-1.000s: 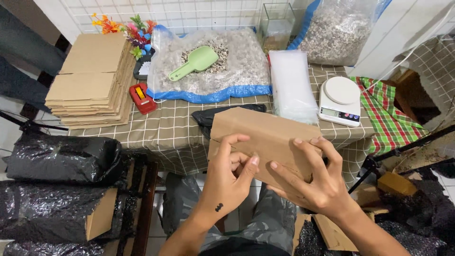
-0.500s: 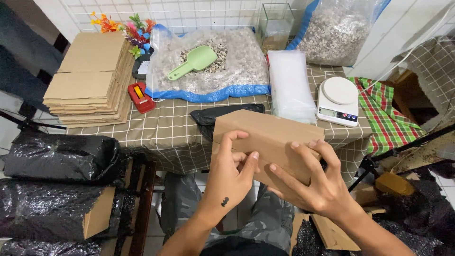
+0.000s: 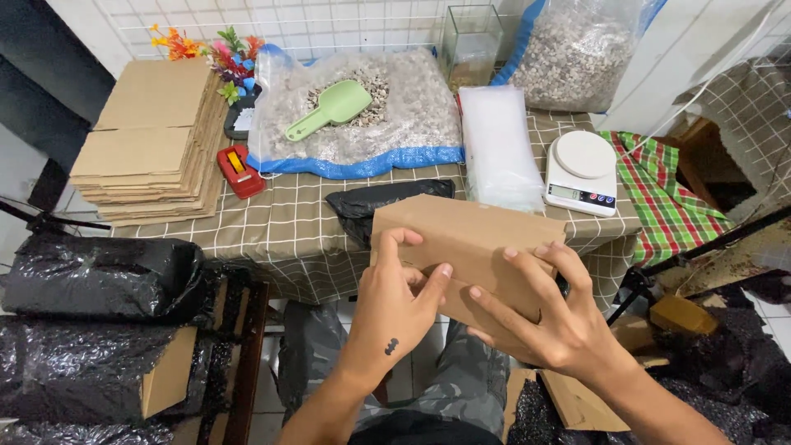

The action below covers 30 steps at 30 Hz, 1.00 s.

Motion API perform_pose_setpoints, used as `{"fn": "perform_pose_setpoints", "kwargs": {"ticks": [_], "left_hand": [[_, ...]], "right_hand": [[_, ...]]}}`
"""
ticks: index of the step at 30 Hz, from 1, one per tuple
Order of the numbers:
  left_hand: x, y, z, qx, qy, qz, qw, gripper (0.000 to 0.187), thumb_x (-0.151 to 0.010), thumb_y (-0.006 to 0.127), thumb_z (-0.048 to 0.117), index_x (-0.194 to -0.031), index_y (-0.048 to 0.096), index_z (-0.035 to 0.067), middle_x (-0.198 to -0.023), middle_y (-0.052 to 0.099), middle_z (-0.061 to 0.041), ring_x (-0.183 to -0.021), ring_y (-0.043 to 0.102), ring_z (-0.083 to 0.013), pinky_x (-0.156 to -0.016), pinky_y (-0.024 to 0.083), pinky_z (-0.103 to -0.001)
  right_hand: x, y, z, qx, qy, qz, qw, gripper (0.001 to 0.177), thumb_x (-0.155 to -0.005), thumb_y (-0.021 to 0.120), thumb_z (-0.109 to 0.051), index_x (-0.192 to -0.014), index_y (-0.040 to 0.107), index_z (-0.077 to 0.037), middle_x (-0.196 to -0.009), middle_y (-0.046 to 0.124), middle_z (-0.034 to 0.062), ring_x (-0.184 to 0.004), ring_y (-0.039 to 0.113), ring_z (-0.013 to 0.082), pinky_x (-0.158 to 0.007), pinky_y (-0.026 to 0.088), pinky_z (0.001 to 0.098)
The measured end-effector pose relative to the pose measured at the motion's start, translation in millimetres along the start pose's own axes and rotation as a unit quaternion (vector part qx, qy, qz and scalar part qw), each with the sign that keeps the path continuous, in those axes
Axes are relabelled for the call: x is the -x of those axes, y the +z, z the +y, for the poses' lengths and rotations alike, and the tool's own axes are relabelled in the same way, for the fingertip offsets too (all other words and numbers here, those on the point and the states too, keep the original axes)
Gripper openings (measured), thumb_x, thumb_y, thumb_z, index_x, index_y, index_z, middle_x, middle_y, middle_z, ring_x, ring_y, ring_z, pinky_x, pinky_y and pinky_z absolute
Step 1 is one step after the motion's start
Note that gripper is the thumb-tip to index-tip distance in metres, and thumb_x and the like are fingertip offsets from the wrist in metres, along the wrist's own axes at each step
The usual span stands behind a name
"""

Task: Assembling a cardboard box, placing it inside a black shipping bag, and filling it with aquarium gravel using a scoop.

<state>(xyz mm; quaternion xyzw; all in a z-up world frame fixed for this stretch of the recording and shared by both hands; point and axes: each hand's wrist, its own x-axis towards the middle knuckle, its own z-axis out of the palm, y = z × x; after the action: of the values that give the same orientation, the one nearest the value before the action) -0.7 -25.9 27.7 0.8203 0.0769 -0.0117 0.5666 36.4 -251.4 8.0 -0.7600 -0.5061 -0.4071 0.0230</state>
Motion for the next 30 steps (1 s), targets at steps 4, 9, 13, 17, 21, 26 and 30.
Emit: {"fn": "perform_pose_setpoints", "kwargs": {"ticks": [4, 9, 13, 17, 21, 26, 30], "left_hand": [[0.5, 1.4, -2.5, -0.014, -0.007, 0.008, 1.000, 0.037, -0.093, 0.067, 0.030, -0.120, 0.046, 0.017, -0.067, 0.081, -0.003, -0.064, 0.077, -0.0202, -0.071, 0.055, -0.034], [1.9, 1.5, -7.1, -0.047, 0.031, 0.007, 0.998, 0.030, -0.098, 0.068, 0.035, -0.114, 0.050, 0.016, -0.049, 0.038, 0.004, -0.044, 0.038, -0.0125, -0.054, 0.034, -0.030], [-3.9, -0.8, -15.1, -0.129, 0.091, 0.074, 0.985, 0.034, -0.092, 0.072, 0.043, -0.109, 0.060, 0.016, -0.049, 0.061, 0.005, -0.043, 0.060, -0.0148, -0.053, 0.047, -0.035], [-22.8, -13.9, -19.4, -0.233, 0.358, 0.198, 0.882, 0.046, -0.090, 0.069, 0.050, -0.117, 0.065, 0.014, -0.104, 0.066, -0.002, -0.107, 0.054, -0.0298, -0.094, 0.035, -0.046], [-38.4, -26.0, -20.9, -0.224, 0.377, 0.013, 0.899, 0.048, -0.091, 0.064, 0.054, -0.122, 0.070, 0.018, -0.131, 0.068, -0.006, -0.135, 0.051, -0.0335, -0.115, 0.019, -0.067], [-38.0, -24.9, -14.8, -0.223, 0.385, -0.034, 0.895, 0.047, -0.091, 0.065, 0.053, -0.123, 0.067, 0.018, -0.124, 0.069, -0.003, -0.117, 0.061, -0.0247, -0.106, 0.028, -0.052], [-34.4, -25.8, -15.4, -0.237, 0.390, -0.030, 0.889, 0.050, -0.089, 0.068, 0.054, -0.124, 0.065, 0.018, -0.124, 0.067, -0.003, -0.111, 0.061, -0.0242, -0.096, 0.033, -0.041]], "right_hand": [[-0.2, -0.5, 0.4, -0.002, -0.003, 0.010, 1.000, 0.052, -0.096, 0.078, -0.048, -0.137, 0.061, -0.021, -0.136, 0.052, 0.0268, -0.115, 0.048, 0.0462, -0.092, 0.055, 0.0615], [5.0, -1.8, 3.5, 0.004, -0.004, 0.000, 1.000, 0.059, -0.095, 0.078, -0.057, -0.138, 0.060, -0.020, -0.138, 0.051, 0.0287, -0.118, 0.048, 0.0483, -0.093, 0.054, 0.0609], [4.5, -8.0, 6.2, -0.019, 0.005, -0.001, 1.000, 0.057, -0.094, 0.077, -0.057, -0.136, 0.061, -0.020, -0.136, 0.052, 0.0294, -0.119, 0.047, 0.0480, -0.096, 0.053, 0.0604], [6.2, -10.5, 6.7, -0.079, 0.012, -0.005, 0.997, 0.057, -0.094, 0.077, -0.055, -0.136, 0.060, -0.021, -0.138, 0.052, 0.0290, -0.118, 0.048, 0.0456, -0.099, 0.052, 0.0596], [7.7, -13.5, 6.4, -0.119, 0.021, 0.012, 0.993, 0.054, -0.092, 0.080, -0.054, -0.131, 0.065, -0.020, -0.137, 0.051, 0.0292, -0.121, 0.045, 0.0463, -0.101, 0.054, 0.0583], [6.7, -13.1, 10.3, -0.106, 0.014, 0.019, 0.994, 0.052, -0.093, 0.078, -0.054, -0.130, 0.066, -0.020, -0.135, 0.052, 0.0302, -0.119, 0.046, 0.0455, -0.101, 0.052, 0.0583], [5.3, -14.0, 11.1, -0.107, 0.004, 0.025, 0.994, 0.055, -0.092, 0.080, -0.056, -0.130, 0.065, -0.019, -0.134, 0.053, 0.0309, -0.120, 0.047, 0.0452, -0.099, 0.053, 0.0591]]}}
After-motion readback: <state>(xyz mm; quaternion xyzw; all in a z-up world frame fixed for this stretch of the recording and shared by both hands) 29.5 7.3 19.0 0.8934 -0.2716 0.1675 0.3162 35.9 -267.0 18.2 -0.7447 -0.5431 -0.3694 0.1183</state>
